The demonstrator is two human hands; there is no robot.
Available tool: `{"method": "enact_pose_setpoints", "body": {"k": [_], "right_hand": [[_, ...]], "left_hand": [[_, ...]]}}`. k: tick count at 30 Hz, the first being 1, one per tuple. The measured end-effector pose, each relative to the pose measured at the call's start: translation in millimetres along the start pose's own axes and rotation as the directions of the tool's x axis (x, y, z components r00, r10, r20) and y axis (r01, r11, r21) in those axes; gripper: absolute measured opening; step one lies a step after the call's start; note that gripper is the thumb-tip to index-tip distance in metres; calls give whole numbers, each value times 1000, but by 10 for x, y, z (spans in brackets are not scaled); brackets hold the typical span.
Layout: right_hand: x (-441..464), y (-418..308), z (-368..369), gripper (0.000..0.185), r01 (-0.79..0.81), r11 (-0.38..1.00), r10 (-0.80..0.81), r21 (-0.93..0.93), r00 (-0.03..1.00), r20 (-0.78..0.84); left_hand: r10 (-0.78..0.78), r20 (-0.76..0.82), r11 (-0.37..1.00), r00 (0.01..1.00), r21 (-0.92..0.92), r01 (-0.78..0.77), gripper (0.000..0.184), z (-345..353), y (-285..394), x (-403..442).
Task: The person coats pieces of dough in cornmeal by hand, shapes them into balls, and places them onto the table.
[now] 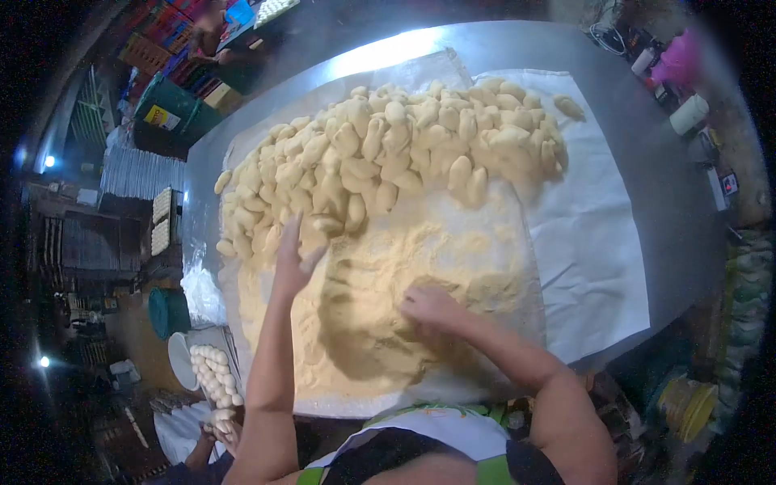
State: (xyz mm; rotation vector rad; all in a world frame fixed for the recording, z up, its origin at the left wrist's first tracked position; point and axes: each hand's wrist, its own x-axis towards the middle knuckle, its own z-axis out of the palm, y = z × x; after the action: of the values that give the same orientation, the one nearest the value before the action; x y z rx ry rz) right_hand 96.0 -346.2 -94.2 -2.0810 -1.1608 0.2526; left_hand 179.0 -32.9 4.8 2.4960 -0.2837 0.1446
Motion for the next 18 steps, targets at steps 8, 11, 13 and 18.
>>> {"method": "enact_pose_setpoints", "body": {"k": [8,11,13,18], "right_hand": [[398,554,-765,61,-414,881,468,229,694,-547],[486,302,-851,64,-472,854,516,221,710,-479],[440,283,-769,65,-503,840,537,203,715,-448],[513,552,212,68,-506,758,265,-412,816,-514]], "left_hand": [[-482,-4,844,876,-272,462,82,-352,54,-1846],[-591,-56,784,805,-275,556,82,-497,63,-2415],[-634,-80,752,769,-292,590,81,-526,-18,-2885],[-747,-86,635,659,-386,669,75,-575,32,-3757]]}}
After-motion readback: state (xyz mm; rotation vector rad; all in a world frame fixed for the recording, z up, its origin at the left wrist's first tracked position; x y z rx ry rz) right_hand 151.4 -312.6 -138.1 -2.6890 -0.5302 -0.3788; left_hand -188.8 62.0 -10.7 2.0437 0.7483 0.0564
